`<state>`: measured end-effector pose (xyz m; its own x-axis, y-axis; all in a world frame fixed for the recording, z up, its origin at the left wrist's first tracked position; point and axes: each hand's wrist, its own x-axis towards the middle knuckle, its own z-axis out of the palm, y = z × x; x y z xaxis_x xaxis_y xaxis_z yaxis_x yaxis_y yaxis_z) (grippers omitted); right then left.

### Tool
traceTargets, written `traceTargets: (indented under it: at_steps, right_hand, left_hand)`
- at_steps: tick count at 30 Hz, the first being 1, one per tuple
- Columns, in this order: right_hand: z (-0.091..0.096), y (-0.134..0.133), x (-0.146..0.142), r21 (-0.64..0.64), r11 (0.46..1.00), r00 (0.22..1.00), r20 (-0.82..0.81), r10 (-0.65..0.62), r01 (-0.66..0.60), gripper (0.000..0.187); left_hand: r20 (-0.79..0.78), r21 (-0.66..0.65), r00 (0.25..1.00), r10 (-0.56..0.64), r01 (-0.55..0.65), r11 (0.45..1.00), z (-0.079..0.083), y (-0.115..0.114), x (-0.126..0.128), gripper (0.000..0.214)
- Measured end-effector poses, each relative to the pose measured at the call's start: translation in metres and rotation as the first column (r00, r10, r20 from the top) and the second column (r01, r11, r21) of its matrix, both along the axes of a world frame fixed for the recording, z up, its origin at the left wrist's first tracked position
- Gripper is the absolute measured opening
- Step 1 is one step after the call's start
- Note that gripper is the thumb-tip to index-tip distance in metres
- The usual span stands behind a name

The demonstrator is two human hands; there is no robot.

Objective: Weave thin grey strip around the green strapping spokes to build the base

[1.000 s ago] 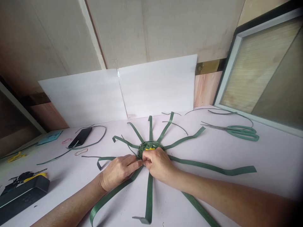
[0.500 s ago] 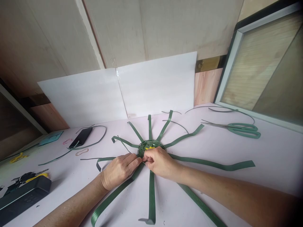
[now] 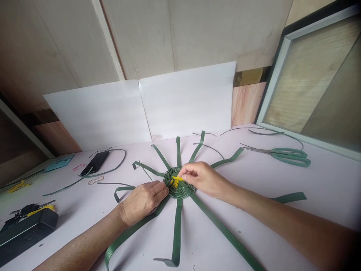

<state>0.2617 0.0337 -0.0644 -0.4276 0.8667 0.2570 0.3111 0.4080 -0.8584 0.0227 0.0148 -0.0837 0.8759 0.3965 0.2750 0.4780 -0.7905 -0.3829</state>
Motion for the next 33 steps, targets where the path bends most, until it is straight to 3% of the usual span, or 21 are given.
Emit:
traceTargets:
  at_steps: [7,10,12,15,19,21,23,26,29,31,33]
  right_hand:
    - [0.048,-0.007,0.036,0.253,0.953,0.981,0.048,-0.186,0.168,0.019]
    - [0.050,-0.008,0.039,0.361,0.910,0.968,0.060,-0.243,0.206,0.018]
    - [0.043,-0.008,0.036,0.403,0.906,0.976,0.109,-0.190,0.131,0.020]
    - [0.021,-0.011,0.025,0.346,0.936,0.949,0.313,-0.047,-0.067,0.029]
    - [-0.008,-0.018,0.010,0.118,0.961,0.792,0.596,0.132,-0.249,0.059]
    - [-0.015,-0.020,0.007,0.026,0.950,0.717,0.662,0.218,-0.312,0.064]
    - [-0.015,-0.021,0.006,-0.006,0.947,0.691,0.682,0.240,-0.323,0.063]
    - [-0.012,-0.025,0.001,0.068,0.950,0.726,0.662,0.185,-0.304,0.059]
    - [-0.014,-0.034,-0.011,0.239,0.936,0.835,0.543,0.091,-0.258,0.030]
    - [-0.020,-0.039,-0.021,0.277,0.938,0.899,0.431,0.073,-0.209,0.013]
    - [-0.028,-0.041,-0.030,0.266,0.950,0.934,0.352,0.061,-0.162,0.020]
  left_hand:
    - [0.002,0.083,0.998,0.059,-0.058,0.995,-0.001,-0.008,0.003,0.020]
    - [0.066,0.065,0.992,0.107,-0.112,0.992,-0.005,-0.021,0.009,0.021]
    - [0.097,0.042,0.987,0.129,-0.133,0.990,-0.008,-0.029,0.014,0.022]
    - [0.123,0.041,0.984,0.128,-0.134,0.990,-0.011,-0.037,0.022,0.023]
    - [0.204,0.029,0.975,0.091,-0.099,0.995,-0.009,-0.035,0.025,0.025]
    - [0.236,-0.036,0.968,0.087,-0.081,0.996,-0.007,-0.032,0.022,0.024]
    - [0.232,-0.122,0.965,0.123,-0.096,0.988,-0.006,-0.031,0.020,0.021]
    - [0.197,-0.188,0.965,0.171,-0.134,0.973,-0.007,-0.033,0.017,0.019]
    - [0.197,-0.172,0.963,0.182,-0.149,0.974,-0.009,-0.035,0.017,0.019]
    - [0.206,-0.171,0.961,0.183,-0.149,0.974,-0.009,-0.035,0.018,0.019]
    - [0.206,-0.178,0.961,0.186,-0.150,0.973,-0.009,-0.035,0.019,0.020]
